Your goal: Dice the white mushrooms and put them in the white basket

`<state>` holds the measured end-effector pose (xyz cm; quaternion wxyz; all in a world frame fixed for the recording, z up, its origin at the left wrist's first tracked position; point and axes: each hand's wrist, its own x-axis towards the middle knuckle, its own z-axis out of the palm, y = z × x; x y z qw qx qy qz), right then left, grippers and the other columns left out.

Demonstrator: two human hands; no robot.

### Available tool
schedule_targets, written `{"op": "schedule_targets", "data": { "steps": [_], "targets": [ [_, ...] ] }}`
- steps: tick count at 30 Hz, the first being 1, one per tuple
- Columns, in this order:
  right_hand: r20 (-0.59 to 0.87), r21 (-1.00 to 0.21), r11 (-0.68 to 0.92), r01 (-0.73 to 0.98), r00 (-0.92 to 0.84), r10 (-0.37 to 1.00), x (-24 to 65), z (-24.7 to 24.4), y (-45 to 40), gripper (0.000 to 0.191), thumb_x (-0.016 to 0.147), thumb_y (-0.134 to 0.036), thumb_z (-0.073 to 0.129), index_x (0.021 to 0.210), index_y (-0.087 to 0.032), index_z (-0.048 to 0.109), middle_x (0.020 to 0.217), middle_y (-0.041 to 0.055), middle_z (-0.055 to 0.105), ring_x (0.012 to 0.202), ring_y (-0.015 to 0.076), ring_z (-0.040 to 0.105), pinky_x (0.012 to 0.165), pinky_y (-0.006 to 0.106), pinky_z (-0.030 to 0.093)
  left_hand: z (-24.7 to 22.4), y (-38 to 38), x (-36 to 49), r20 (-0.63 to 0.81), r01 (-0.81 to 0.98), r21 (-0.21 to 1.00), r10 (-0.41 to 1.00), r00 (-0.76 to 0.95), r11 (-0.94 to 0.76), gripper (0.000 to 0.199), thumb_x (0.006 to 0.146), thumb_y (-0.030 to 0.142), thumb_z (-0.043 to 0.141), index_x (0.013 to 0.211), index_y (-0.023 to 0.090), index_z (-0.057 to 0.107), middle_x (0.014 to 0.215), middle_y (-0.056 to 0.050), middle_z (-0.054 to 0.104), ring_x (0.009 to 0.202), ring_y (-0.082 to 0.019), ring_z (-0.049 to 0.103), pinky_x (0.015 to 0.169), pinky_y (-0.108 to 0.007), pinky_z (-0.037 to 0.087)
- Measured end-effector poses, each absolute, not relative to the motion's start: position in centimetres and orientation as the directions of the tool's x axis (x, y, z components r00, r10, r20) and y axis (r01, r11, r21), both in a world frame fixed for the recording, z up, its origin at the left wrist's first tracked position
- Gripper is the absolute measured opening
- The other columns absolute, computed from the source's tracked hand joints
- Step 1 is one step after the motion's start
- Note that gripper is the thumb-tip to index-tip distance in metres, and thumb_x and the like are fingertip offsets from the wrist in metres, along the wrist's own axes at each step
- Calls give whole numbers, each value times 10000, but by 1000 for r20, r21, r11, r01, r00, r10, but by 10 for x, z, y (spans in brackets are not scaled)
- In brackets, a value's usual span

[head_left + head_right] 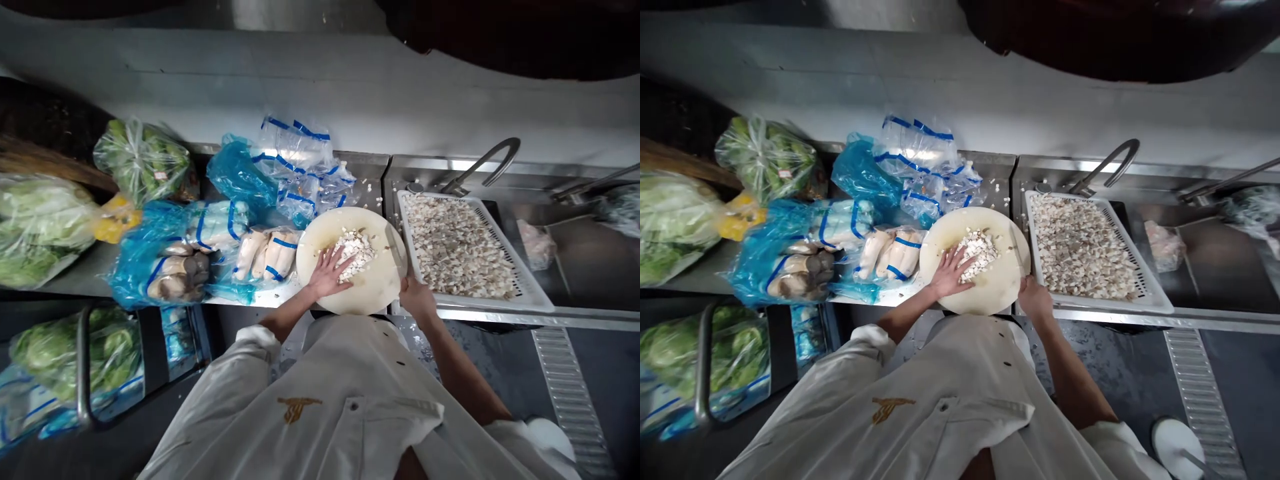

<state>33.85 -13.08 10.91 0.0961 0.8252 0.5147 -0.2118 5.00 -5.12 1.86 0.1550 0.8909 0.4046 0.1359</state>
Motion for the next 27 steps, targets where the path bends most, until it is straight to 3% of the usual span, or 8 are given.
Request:
{"op": "schedule_targets", "data": {
  "steps": [3, 6, 8, 11, 14, 16, 21, 27],
  "targets": [
    [-469, -103, -381, 919, 293, 833, 324, 98, -147, 450, 1126, -361, 331, 1342, -113, 639, 1049, 206, 768, 958, 292, 749, 824, 353, 504, 21, -42, 79, 148, 723, 368, 804, 576, -585, 866, 937, 658, 680, 1678, 345, 360, 1787, -93, 184, 1647, -451, 116, 1301, -715, 117],
    [-479, -278, -379, 883, 215, 851, 312, 86, -167, 412, 1113, -360, 377, 1298, -109, 648, 994, 207, 753, 925, 287, 738, 791, 338, 486, 24, -42, 97, 152, 715, 360, 794, 589, -599, 828, 928, 665, 678, 1654, 370, 408, 1785, -60, 207, 1647, -457, 109, 1299, -730, 60],
    [-503, -412, -410, 814, 172, 847, 316, 79, -179, 331, 1099, -365, 422, 1144, -152, 671, 913, 153, 739, 875, 248, 722, 759, 301, 468, 26, -47, 106, 155, 704, 360, 783, 602, -613, 762, 935, 655, 669, 1615, 370, 478, 1775, -46, 244, 1648, -450, 108, 1301, -729, 28],
    [-662, -577, -602, 551, 116, 740, 335, 73, -192, 375, 1069, -518, 459, 873, -219, 573, 632, 4, 599, 577, 156, 588, 594, 252, 416, 26, -55, 121, 172, 705, 365, 788, 591, -608, 616, 966, 607, 645, 1532, 372, 583, 1735, -41, 348, 1642, -443, 151, 1289, -744, 0],
    [-806, -585, -784, 208, -37, 591, 348, 65, -197, 536, 971, -745, 496, 758, -260, 418, 480, -88, 391, 406, 103, 345, 452, 247, 342, 23, -60, 132, 205, 726, 368, 813, 545, -580, 529, 1001, 548, 613, 1500, 374, 607, 1700, -46, 416, 1623, -440, 220, 1266, -767, 19],
    [-821, -571, -807, 149, -127, 557, 345, 58, -194, 578, 920, -790, 546, 742, -267, 378, 463, -101, 357, 397, 94, 314, 423, 246, 333, 20, -60, 136, 238, 744, 374, 833, 499, -553, 477, 1005, 500, 616, 1459, 358, 638, 1667, -54, 468, 1600, -433, 284, 1257, -756, 87],
    [-755, -588, -806, 64, -400, 519, 340, 49, -171, 500, 929, -671, 654, 823, -252, 401, 515, -123, 382, 406, 65, 326, 417, 206, 301, 20, -55, 137, 365, 790, 407, 874, 320, -459, 292, 942, 403, 698, 1211, 305, 758, 1449, -54, 674, 1475, -397, 475, 1203, -614, 328],
    [-600, -658, -751, -46, -570, 561, 418, 75, -165, 420, 917, -577, 691, 879, -249, 432, 533, -129, 414, 402, 63, 360, 431, 205, 349, 67, -51, 193, 469, 818, 339, 837, 281, -464, 280, 910, 383, 731, 1177, 306, 758, 1362, -37, 710, 1385, -383, 545, 1166, -564, 396]
  ]
}}
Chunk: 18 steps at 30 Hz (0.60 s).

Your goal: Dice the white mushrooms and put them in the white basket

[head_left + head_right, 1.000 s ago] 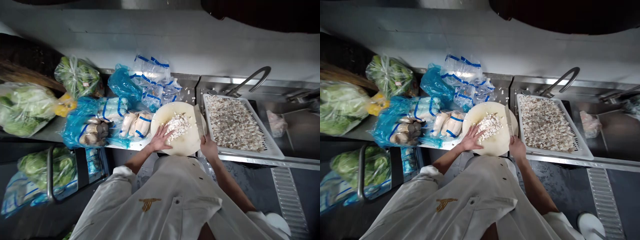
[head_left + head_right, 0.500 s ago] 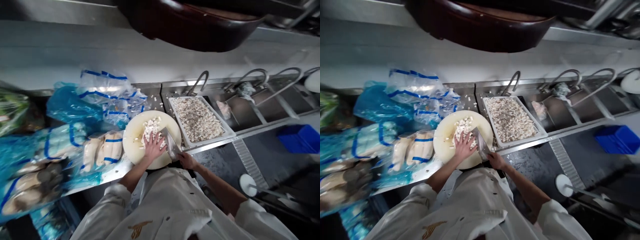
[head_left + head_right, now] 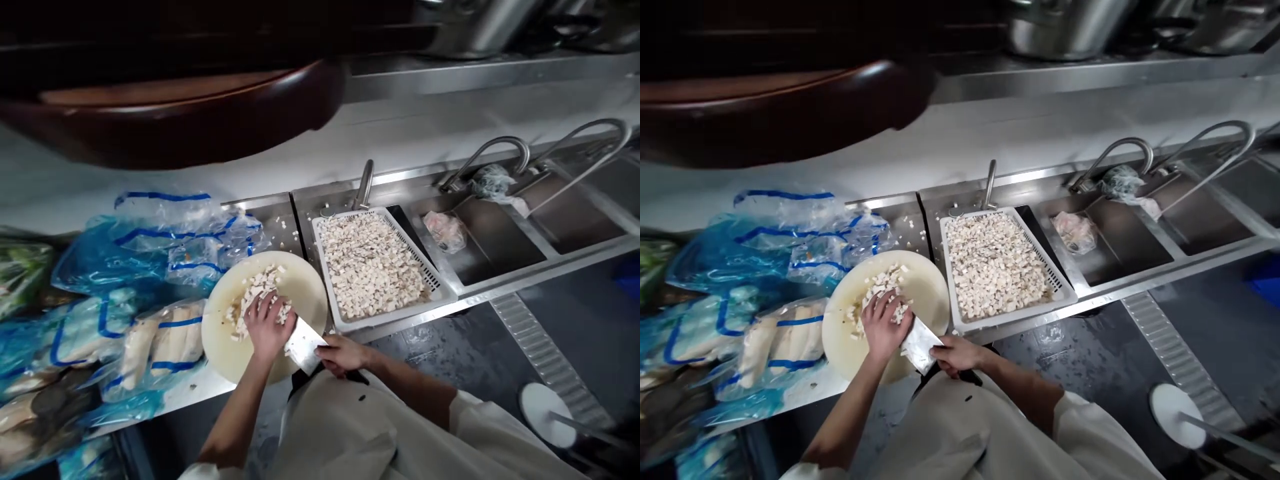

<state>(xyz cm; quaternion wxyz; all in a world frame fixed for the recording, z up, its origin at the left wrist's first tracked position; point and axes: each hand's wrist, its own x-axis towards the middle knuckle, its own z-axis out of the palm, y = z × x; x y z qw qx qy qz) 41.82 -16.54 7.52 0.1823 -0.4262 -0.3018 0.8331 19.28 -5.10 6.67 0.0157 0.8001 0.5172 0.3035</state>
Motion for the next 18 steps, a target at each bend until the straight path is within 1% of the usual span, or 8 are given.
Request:
{"op": "schedule_targets", "data": {
  "steps": [2, 4, 7, 9, 11, 14, 16, 18],
  "targets": [
    [-555, -672, -731, -116, -575, 601, 456, 89, -171, 424, 892, -565, 716, 892, -250, 433, 541, -130, 424, 403, 65, 380, 439, 204, 358, 85, -45, 234, 481, 801, 325, 817, 317, -502, 285, 912, 381, 737, 1189, 314, 752, 1376, -34, 701, 1393, -379, 542, 1174, -567, 401],
    [-538, -668, -718, -193, -542, 646, 493, 103, -176, 438, 863, -560, 736, 895, -255, 422, 543, -135, 419, 397, 66, 384, 437, 201, 352, 97, -34, 285, 473, 763, 335, 800, 371, -552, 288, 921, 380, 738, 1203, 321, 746, 1391, -31, 692, 1407, -361, 537, 1194, -556, 404],
    [-567, -635, -701, -326, -420, 709, 542, 118, -179, 471, 811, -553, 766, 895, -265, 403, 548, -142, 402, 389, 62, 354, 421, 201, 339, 97, -12, 367, 412, 685, 392, 783, 466, -614, 293, 951, 388, 716, 1237, 327, 735, 1388, -26, 695, 1399, -313, 553, 1216, -510, 423],
    [-595, -611, -674, -417, -320, 737, 568, 122, -181, 504, 771, -549, 792, 889, -269, 390, 558, -144, 395, 396, 56, 330, 411, 199, 333, 86, 6, 419, 340, 648, 439, 782, 522, -623, 308, 972, 393, 696, 1271, 325, 727, 1384, -27, 699, 1374, -284, 577, 1212, -476, 447],
    [-614, -597, -641, -483, -239, 752, 591, 121, -186, 531, 745, -547, 809, 866, -270, 373, 563, -141, 390, 401, 50, 313, 400, 198, 324, 73, 26, 464, 262, 630, 484, 788, 558, -607, 310, 987, 371, 679, 1289, 316, 724, 1386, -33, 698, 1353, -259, 597, 1204, -445, 467],
    [-628, -580, -603, -547, -172, 759, 620, 117, -210, 544, 747, -538, 820, 847, -271, 356, 570, -138, 382, 404, 43, 284, 381, 193, 304, 57, 56, 513, 180, 610, 553, 797, 577, -567, 290, 1010, 297, 635, 1284, 290, 729, 1390, -34, 699, 1330, -220, 626, 1201, -390, 477],
    [-634, -566, -589, -577, -152, 758, 636, 116, -233, 540, 769, -543, 818, 861, -273, 360, 574, -141, 378, 402, 40, 258, 368, 187, 285, 51, 74, 533, 108, 611, 607, 814, 570, -508, 261, 1019, 273, 614, 1241, 271, 750, 1368, -33, 717, 1308, -208, 650, 1194, -362, 483],
    [-641, -568, -568, -596, -112, 759, 648, 116, -258, 545, 789, -569, 812, 870, -276, 360, 566, -148, 363, 393, 39, 240, 358, 185, 278, 49, 91, 544, 16, 623, 650, 828, 561, -435, 241, 1036, 297, 590, 1186, 252, 773, 1296, -37, 756, 1242, -211, 694, 1155, -349, 514]
  ]
}}
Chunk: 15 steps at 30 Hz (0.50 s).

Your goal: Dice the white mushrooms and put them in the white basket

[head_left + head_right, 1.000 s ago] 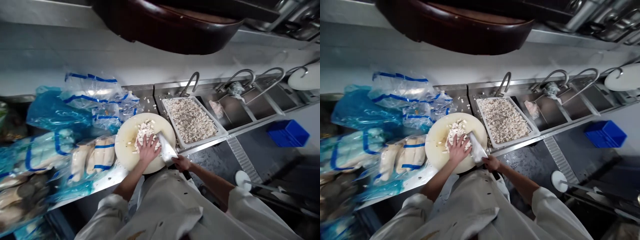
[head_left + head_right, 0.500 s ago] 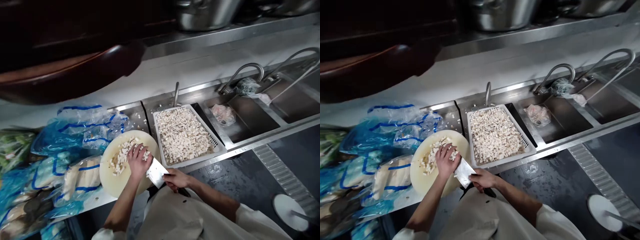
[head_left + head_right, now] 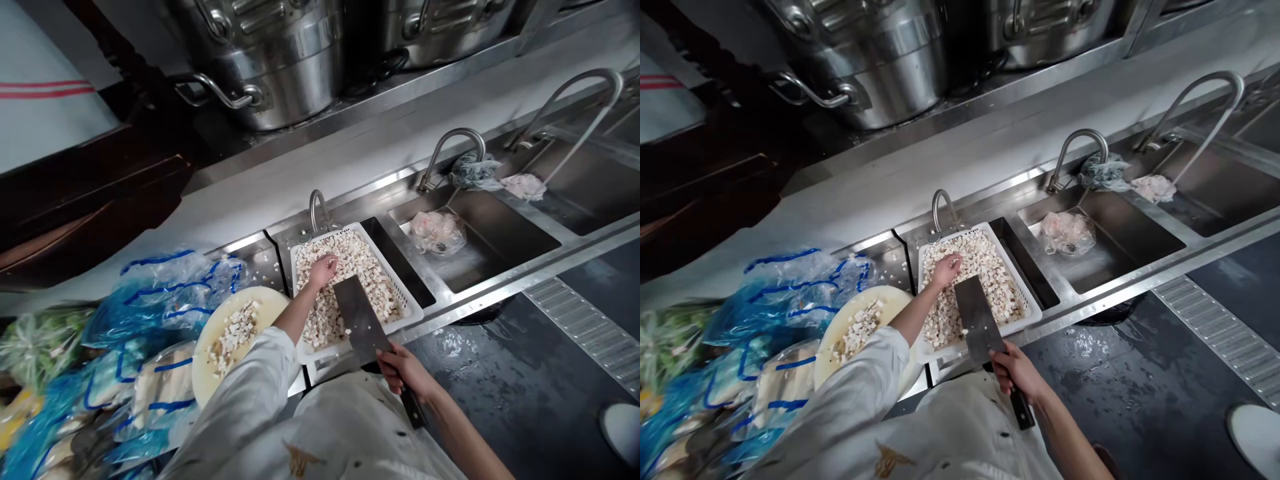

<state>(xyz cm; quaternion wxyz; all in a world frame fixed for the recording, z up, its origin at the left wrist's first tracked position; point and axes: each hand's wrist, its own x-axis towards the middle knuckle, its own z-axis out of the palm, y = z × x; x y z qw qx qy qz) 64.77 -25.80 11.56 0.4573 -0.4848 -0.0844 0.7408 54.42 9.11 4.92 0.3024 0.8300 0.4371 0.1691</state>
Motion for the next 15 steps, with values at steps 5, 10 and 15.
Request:
{"op": "schedule_targets", "data": {
  "steps": [5, 10, 15],
  "targets": [
    [-659, -626, -498, -600, 65, 750, 657, 112, -284, 599, 786, -647, 807, 828, -275, 338, 546, -146, 351, 373, 44, 273, 357, 205, 315, 60, 111, 548, -63, 636, 689, 846, 530, -347, 484, 1136, 459, 309, 1355, 304, 712, 1504, -17, 646, 1483, -262, 523, 1248, -456, 421],
    [-619, -731, -398, -555, 292, 729, 642, 107, -244, 559, 785, -586, 812, 790, -272, 350, 554, -122, 388, 405, 64, 361, 393, 219, 346, 78, 38, 545, 61, 562, 615, 744, 665, -553, 544, 1075, 510, 489, 1579, 306, 510, 1674, -88, 446, 1620, -400, 254, 1280, -727, 222],
    [-459, -878, -324, -352, 425, 780, 625, 117, -183, 458, 800, -485, 794, 812, -269, 391, 565, -118, 390, 432, 70, 371, 416, 211, 323, 75, -29, 540, 373, 302, 502, 518, 770, -810, 306, 1045, 297, 539, 1286, 218, 711, 1396, -135, 656, 1434, -279, 539, 1261, -468, 416]
  ]
}}
